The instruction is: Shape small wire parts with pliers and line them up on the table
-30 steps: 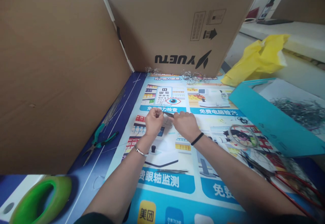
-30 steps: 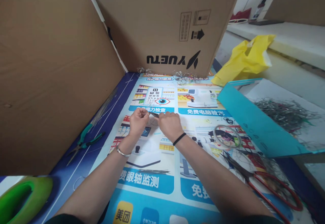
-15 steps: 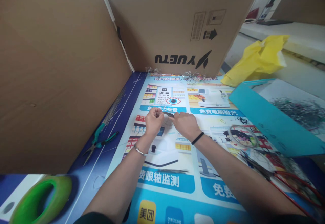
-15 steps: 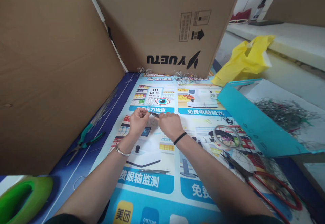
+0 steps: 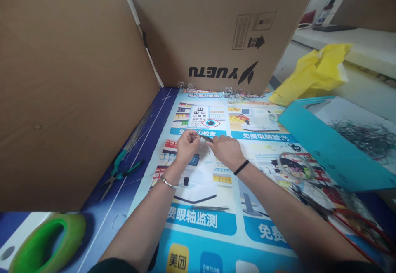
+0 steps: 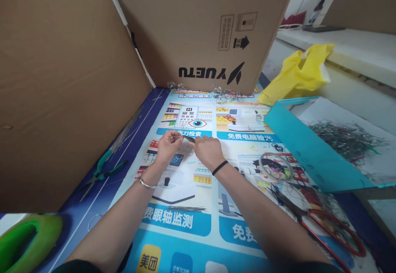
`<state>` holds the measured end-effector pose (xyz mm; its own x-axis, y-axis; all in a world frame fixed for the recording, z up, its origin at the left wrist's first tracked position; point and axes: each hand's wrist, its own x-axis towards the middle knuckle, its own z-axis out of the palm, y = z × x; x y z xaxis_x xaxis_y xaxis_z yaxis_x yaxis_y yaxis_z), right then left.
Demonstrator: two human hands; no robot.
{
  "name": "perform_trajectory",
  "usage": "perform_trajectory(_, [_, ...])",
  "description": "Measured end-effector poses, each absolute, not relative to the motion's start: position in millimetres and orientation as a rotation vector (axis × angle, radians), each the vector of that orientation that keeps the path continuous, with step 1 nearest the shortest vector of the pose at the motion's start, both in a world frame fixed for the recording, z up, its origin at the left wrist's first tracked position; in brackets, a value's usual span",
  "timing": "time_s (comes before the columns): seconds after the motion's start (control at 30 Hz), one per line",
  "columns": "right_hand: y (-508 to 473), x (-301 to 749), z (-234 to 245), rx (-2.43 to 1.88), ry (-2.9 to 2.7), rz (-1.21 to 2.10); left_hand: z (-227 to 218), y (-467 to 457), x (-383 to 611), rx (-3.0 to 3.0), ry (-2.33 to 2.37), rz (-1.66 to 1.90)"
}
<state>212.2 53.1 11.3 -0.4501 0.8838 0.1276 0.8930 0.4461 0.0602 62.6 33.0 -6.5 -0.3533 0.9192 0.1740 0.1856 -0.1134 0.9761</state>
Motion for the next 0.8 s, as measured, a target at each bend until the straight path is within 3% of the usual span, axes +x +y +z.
perform_trajectory(0.8, [63.1, 219.9, 9.9, -1.749, -2.572, -0.16, -11.7, 35.5, 49.1, 1.078, 1.435, 1.604])
